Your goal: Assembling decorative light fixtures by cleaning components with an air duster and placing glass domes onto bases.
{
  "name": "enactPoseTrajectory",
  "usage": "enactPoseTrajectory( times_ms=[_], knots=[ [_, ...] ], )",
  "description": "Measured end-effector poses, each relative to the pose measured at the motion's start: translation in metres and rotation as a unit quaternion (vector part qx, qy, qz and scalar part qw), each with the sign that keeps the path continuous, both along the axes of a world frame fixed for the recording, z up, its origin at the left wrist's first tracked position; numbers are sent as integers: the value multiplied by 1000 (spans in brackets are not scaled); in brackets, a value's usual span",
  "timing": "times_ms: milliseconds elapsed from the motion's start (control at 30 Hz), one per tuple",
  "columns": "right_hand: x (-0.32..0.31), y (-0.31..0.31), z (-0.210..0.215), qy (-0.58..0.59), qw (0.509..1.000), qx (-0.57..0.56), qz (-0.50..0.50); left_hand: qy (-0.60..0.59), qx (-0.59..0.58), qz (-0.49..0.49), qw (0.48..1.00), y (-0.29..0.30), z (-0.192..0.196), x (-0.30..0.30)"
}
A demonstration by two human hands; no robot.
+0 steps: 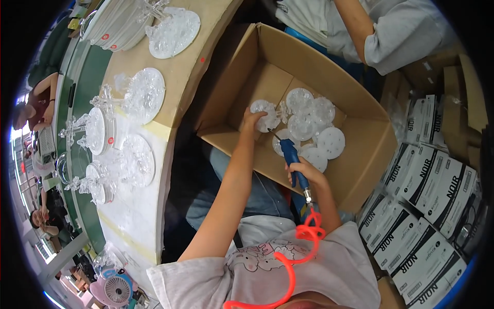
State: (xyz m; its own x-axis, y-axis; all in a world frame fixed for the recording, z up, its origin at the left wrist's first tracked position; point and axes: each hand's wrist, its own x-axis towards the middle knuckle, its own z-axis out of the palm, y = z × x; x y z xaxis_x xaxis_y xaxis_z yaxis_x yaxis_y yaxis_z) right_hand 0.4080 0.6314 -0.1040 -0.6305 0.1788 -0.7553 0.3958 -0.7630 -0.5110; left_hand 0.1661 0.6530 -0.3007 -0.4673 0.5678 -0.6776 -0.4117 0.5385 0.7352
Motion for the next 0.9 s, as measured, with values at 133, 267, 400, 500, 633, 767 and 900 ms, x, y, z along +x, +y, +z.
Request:
enactPoseTrajectory(
  times_ms=[133,267,400,500,633,767,900],
  knots=[
    [6,5,0,-6,1000,8,5,-44,39,76,995,3,-8,-7],
    [18,5,-6,1,1000,-1,2,-79,45,108,990,4,-6,-7],
    [13,2,5,3,1000,10,-3,-130,57,91,986,9,13,-1],
    [23,6,5,-3,1000,7,-16,-153,82,84,981,17,47,17],
    [38,-16,13,52,998,-29,-19,209,123,-18,970,11,117,-5],
    [72,-32,19,-19,997,-39,-69,169,225,-1,960,-39,273,16],
    [66,-30,17,3,997,-59,-49,121,226,75,964,-176,386,-12]
  ],
)
